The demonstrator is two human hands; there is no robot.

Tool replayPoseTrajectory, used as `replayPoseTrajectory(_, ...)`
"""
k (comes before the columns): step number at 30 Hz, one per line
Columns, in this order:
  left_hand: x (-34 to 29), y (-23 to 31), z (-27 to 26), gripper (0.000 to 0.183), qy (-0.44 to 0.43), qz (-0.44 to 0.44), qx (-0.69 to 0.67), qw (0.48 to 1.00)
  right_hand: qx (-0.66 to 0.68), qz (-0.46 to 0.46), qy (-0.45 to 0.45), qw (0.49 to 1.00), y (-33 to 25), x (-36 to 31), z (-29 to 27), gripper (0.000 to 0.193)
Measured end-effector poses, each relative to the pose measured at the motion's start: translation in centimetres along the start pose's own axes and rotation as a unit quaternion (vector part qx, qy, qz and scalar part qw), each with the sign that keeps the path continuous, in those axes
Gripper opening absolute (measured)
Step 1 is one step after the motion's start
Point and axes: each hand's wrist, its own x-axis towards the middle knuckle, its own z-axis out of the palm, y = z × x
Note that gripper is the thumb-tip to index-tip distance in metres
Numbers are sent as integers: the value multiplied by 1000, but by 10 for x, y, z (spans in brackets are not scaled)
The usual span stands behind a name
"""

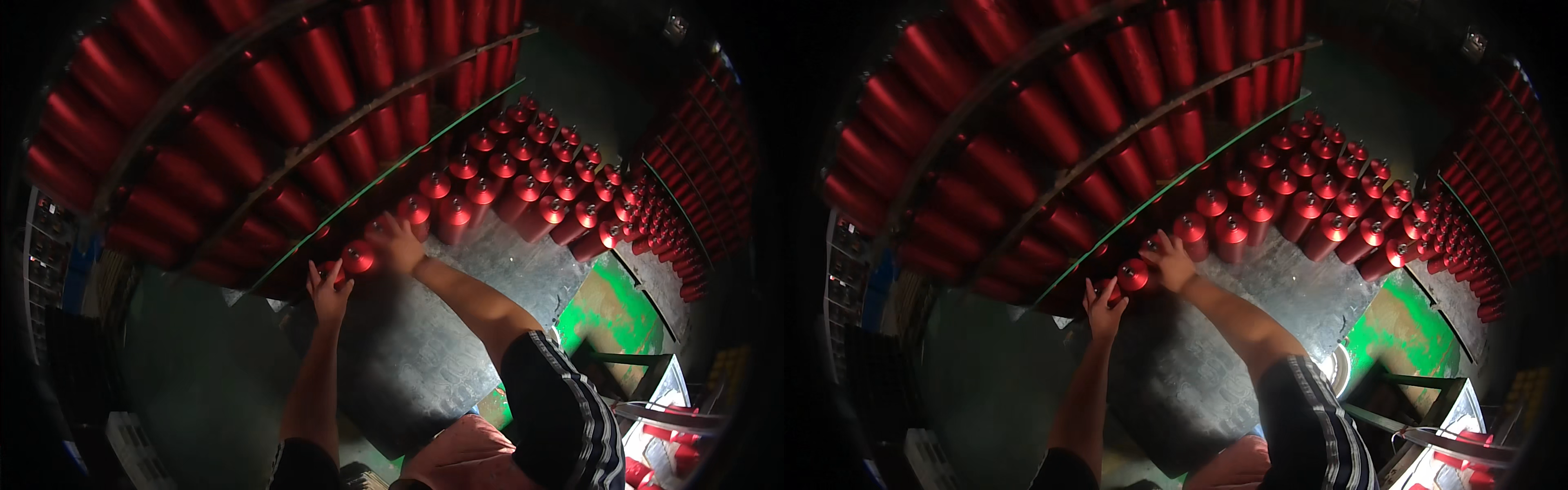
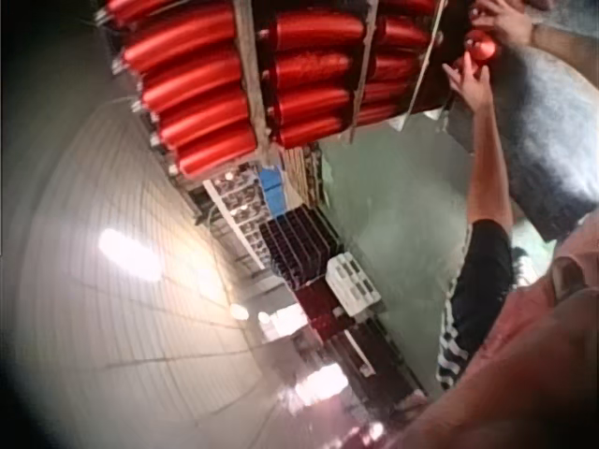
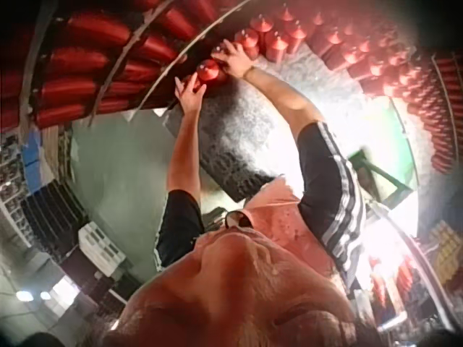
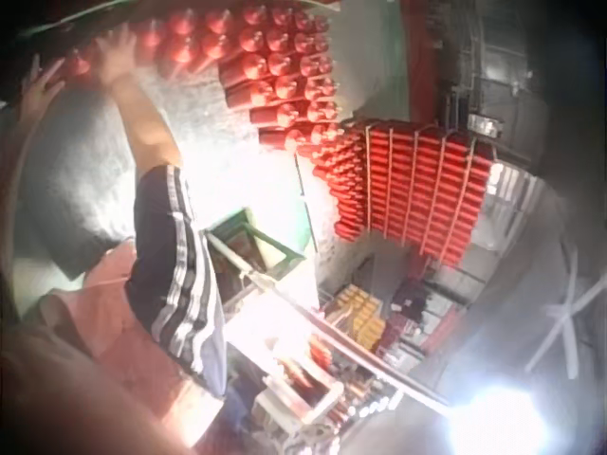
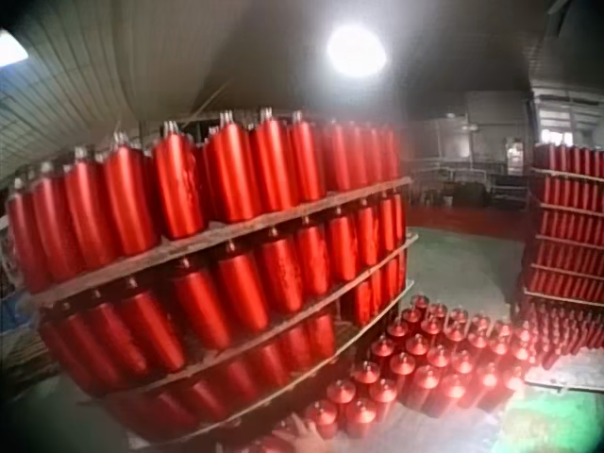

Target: The person repeatedly picks up red cylindrical objects from a curved rack and places them onto a metal tray. The person handles the cylinders one at a time or in pairs, moving them from the rack to the tray in a repetitive loop.

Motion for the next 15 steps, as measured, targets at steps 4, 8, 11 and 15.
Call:
replayPoseTrajectory(4,-2,-24,17,55,16,-28,7,999,55,24,-45,997,-1,18,16,63)
replayPoseTrajectory(8,-1,-22,22,53,33,-16,4,999,106,19,9,994,10,8,16,62)
replayPoseTrajectory(11,-8,-27,12,51,26,-23,-10,999,143,-9,65,987,11,-28,4,61)
replayPoseTrajectory(15,-43,-51,-7,45,87,39,-65,993,204,-12,68,976,-9,-105,-89,55)
